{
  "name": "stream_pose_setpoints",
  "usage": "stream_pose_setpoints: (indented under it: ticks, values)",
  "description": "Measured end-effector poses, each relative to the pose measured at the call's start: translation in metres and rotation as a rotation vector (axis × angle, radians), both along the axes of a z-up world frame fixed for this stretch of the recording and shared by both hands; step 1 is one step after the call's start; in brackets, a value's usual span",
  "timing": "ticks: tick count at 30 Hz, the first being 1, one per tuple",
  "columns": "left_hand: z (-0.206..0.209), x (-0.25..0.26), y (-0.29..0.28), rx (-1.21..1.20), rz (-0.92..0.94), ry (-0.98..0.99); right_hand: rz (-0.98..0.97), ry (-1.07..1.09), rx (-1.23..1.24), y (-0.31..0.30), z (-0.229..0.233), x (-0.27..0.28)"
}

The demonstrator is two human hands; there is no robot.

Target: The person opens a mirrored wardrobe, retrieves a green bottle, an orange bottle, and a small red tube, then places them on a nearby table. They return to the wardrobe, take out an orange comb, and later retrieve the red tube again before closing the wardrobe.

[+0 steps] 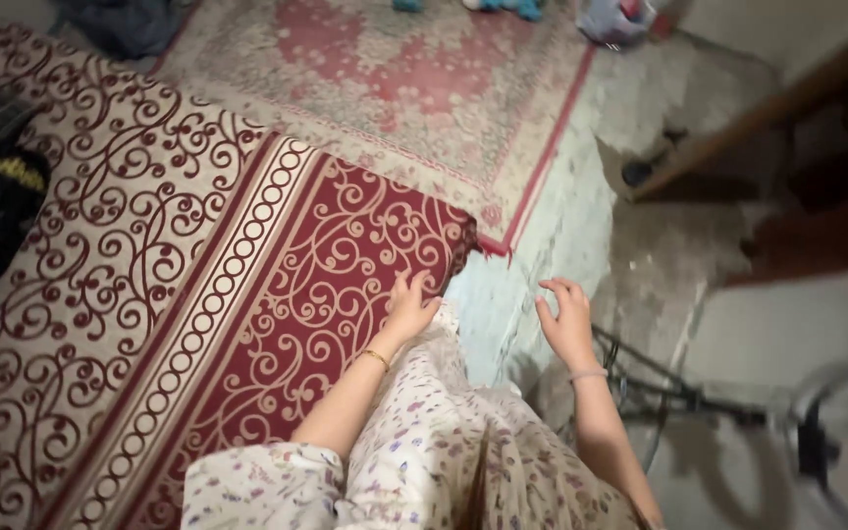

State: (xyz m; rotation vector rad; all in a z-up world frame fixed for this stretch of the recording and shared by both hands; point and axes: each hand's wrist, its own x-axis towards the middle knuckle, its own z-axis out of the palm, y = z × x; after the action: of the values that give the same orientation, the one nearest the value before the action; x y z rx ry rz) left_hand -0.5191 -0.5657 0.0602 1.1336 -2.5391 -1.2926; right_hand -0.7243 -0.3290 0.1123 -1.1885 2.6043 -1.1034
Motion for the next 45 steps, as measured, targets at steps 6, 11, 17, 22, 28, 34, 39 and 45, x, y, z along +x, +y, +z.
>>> stream_pose_setpoints:
  ticks: [6, 11, 17, 22, 28, 34, 39, 45]
  values:
    - [-0.037, -0.069, -0.066, 0.011, 0.121, 0.056, 0.132, -0.032, -0.013, -0.076, -0.001, -0.109]
    - [-0.033, -0.160, -0.122, 0.078, 0.220, 0.094, 0.242, 0.003, -0.007, -0.140, 0.017, -0.196]
    - [-0.012, -0.273, -0.185, -0.093, 0.210, 0.192, 0.238, -0.042, -0.038, -0.188, 0.028, -0.293]
    - [-0.014, -0.341, -0.216, -0.123, 0.306, 0.293, 0.319, -0.055, 0.012, -0.238, 0.006, -0.387]
    - [-0.043, -0.389, -0.249, -0.203, 0.627, 0.329, 0.580, -0.060, -0.060, -0.336, -0.008, -0.507]
    - [-0.015, -0.437, -0.278, -0.168, 0.816, 0.385, 0.866, 0.025, -0.077, -0.446, -0.006, -0.589]
    - [-0.005, -0.450, -0.289, -0.029, 0.912, 0.433, 1.028, -0.053, -0.100, -0.550, 0.003, -0.593]
    - [-0.048, -0.451, -0.349, -0.008, 1.033, 0.382, 1.071, -0.093, 0.110, -0.664, -0.004, -0.589]
